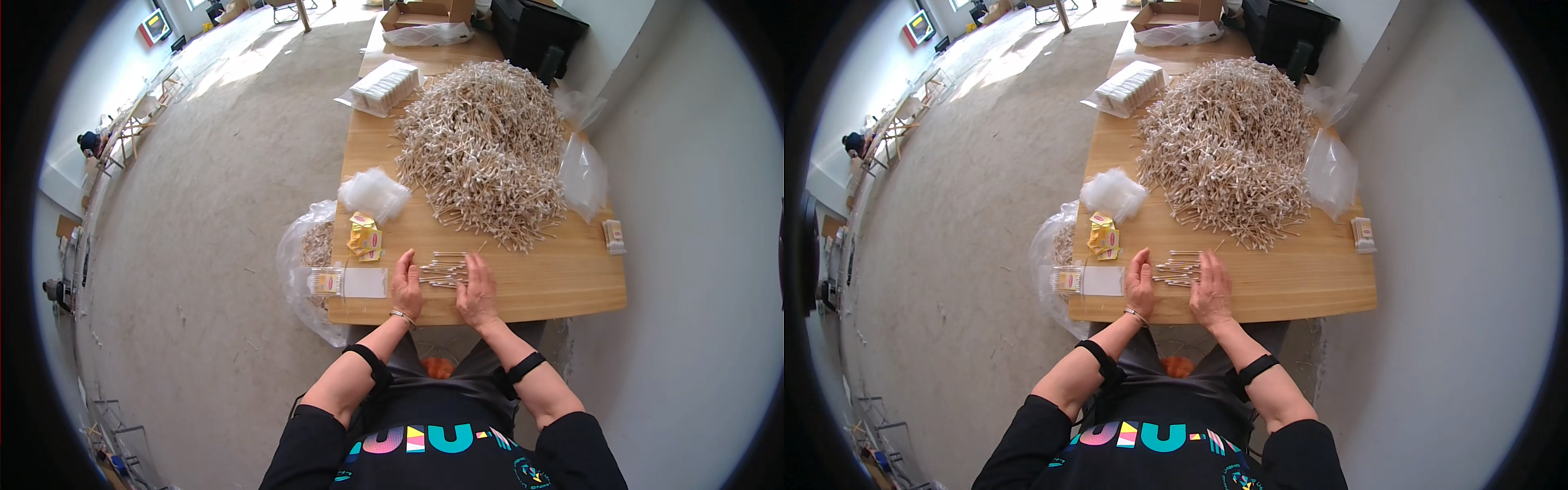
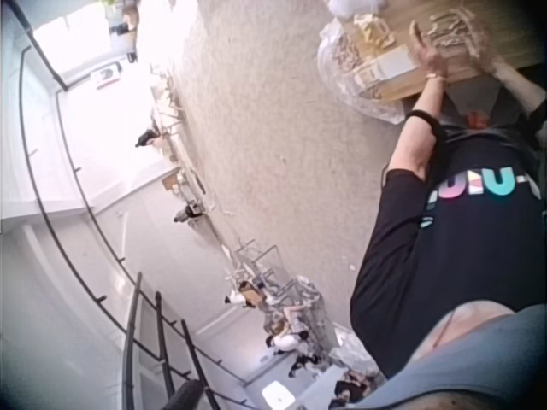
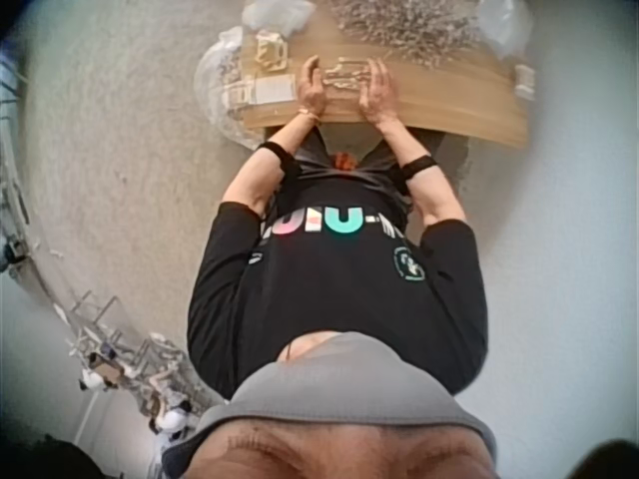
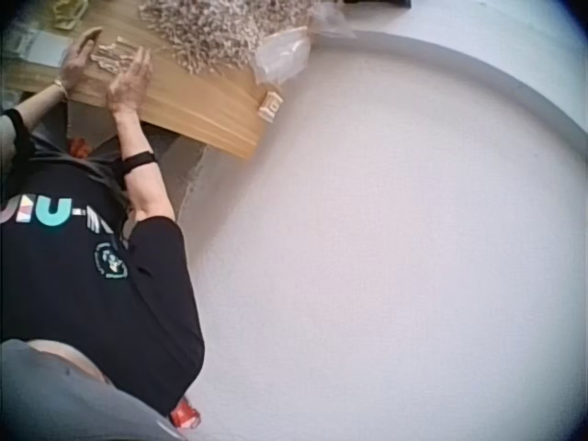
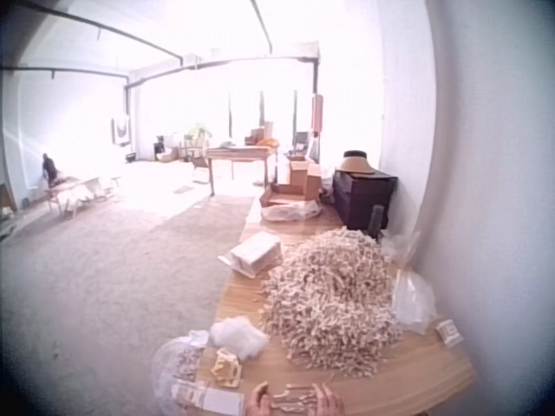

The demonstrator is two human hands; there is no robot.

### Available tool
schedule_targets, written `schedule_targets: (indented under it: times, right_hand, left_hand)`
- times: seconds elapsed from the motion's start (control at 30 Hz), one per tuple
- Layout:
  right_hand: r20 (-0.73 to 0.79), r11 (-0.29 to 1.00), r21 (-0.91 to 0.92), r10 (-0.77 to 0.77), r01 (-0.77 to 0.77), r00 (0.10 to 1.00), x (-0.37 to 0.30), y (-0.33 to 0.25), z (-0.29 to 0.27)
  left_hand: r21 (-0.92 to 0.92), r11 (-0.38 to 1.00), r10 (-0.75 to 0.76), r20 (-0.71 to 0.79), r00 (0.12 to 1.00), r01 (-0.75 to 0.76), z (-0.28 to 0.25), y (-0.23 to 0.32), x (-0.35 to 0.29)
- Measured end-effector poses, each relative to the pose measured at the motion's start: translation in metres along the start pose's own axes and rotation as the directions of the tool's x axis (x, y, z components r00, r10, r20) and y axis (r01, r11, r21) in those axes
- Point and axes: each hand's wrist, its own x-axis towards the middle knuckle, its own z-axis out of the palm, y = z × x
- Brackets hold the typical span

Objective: The person gathers cotton swabs from a pile, aligns them on a paper card, and slides a plastic sleeve over the swabs and card. They then fold the top of the sleeve down and set the packaged unit aside on the table.

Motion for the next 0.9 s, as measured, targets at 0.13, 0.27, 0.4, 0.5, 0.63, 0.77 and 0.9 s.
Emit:
schedule_targets:
  times: [0.13, 0.27, 0.4, 0.5, 0.63, 0.77, 0.9]
  right_hand:
    - [-0.19, 0.987, 0.135, 0.116, -0.091, 0.975, -0.008, 0.023, 0.012]
    - [-0.192, 0.934, 0.347, 0.159, -0.085, 0.968, -0.009, 0.005, 0.023]
    - [-0.186, 0.869, 0.496, 0.096, 0.009, 0.978, -0.01, -0.009, 0.038]
    - [-0.311, 0.966, 0.256, 0.108, -0.026, 0.944, -0.005, -0.012, 0.03]
    - [-0.169, 0.989, 0.069, 0.138, -0.128, 0.976, 0.001, -0.007, 0.014]
    - [-0.166, 0.986, 0.003, 0.163, -0.165, 0.973, 0.007, -0.007, 0.014]
    - [-0.121, 0.978, -0.048, 0.197, -0.204, 0.973, 0.011, -0.007, 0.019]
  left_hand:
    - [-0.008, 1.0, 0.027, 0.011, 1.0, -0.027, 0.003, 0.002, 0.001]
    - [-0.006, 0.998, 0.059, 0.0, 0.998, -0.059, 0.003, 0.001, 0.003]
    - [-0.011, 1.0, 0.021, 0.025, 0.999, -0.021, 0.004, 0.001, 0.002]
    - [0.005, 1.0, -0.001, 0.025, 1.0, 0.001, 0.0, -0.001, 0.002]
    - [-0.065, 0.997, 0.033, 0.015, 0.999, -0.031, 0.003, -0.003, 0.002]
    - [0.372, 0.88, 0.241, 0.186, 0.952, -0.295, 0.001, 0.001, -0.002]
    - [0.428, 0.848, 0.27, 0.155, 0.95, -0.311, 0.006, -0.004, -0.004]
